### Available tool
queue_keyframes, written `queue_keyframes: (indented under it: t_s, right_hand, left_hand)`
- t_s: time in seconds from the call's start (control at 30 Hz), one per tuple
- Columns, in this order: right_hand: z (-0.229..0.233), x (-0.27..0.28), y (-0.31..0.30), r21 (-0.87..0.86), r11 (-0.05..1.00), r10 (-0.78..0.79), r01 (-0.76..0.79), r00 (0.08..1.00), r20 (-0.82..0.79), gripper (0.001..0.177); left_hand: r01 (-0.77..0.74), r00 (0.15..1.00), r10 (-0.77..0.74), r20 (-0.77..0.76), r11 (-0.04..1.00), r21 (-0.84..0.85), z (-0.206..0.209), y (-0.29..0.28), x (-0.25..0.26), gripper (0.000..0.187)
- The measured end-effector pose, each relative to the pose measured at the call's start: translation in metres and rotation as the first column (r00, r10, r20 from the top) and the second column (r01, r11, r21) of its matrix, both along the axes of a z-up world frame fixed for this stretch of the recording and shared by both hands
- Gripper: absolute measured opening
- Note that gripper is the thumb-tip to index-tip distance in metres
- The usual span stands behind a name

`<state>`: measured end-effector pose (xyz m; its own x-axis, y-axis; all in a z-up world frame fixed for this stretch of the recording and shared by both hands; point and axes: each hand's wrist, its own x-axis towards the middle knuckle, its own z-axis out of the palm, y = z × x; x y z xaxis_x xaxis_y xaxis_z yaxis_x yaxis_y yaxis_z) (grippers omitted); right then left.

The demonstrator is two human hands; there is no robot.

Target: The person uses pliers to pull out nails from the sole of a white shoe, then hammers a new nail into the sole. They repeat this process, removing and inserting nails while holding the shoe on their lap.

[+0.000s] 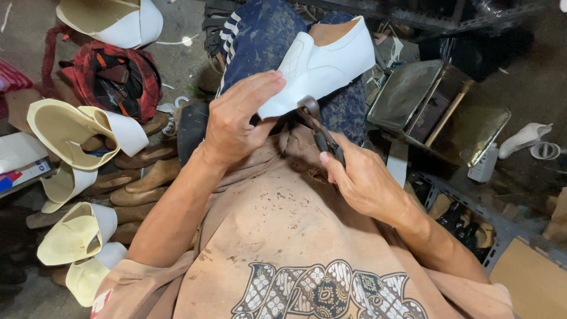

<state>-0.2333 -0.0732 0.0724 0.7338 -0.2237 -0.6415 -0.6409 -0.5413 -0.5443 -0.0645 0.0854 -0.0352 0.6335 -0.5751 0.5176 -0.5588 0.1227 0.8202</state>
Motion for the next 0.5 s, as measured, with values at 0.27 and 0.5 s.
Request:
queue_keyframes:
  t_s: [0.27,0.5]
  right_hand:
    - [-0.021,0.019,-0.018,-0.155,0.987,0.072,-0.050,0.987,0.144,0.035]
    - [-0.052,0.034,-0.039,-0.282,0.956,0.174,-0.083,0.933,0.314,0.025]
  left_hand:
    - [-0.043,0.962,0.055,-0.266,0.998,0.053,0.000,-0.017,0.022,0.027]
    - [-0.037,0.892,0.073,-0.447,0.995,0.089,-0.008,-0.028,0.036,0.031]
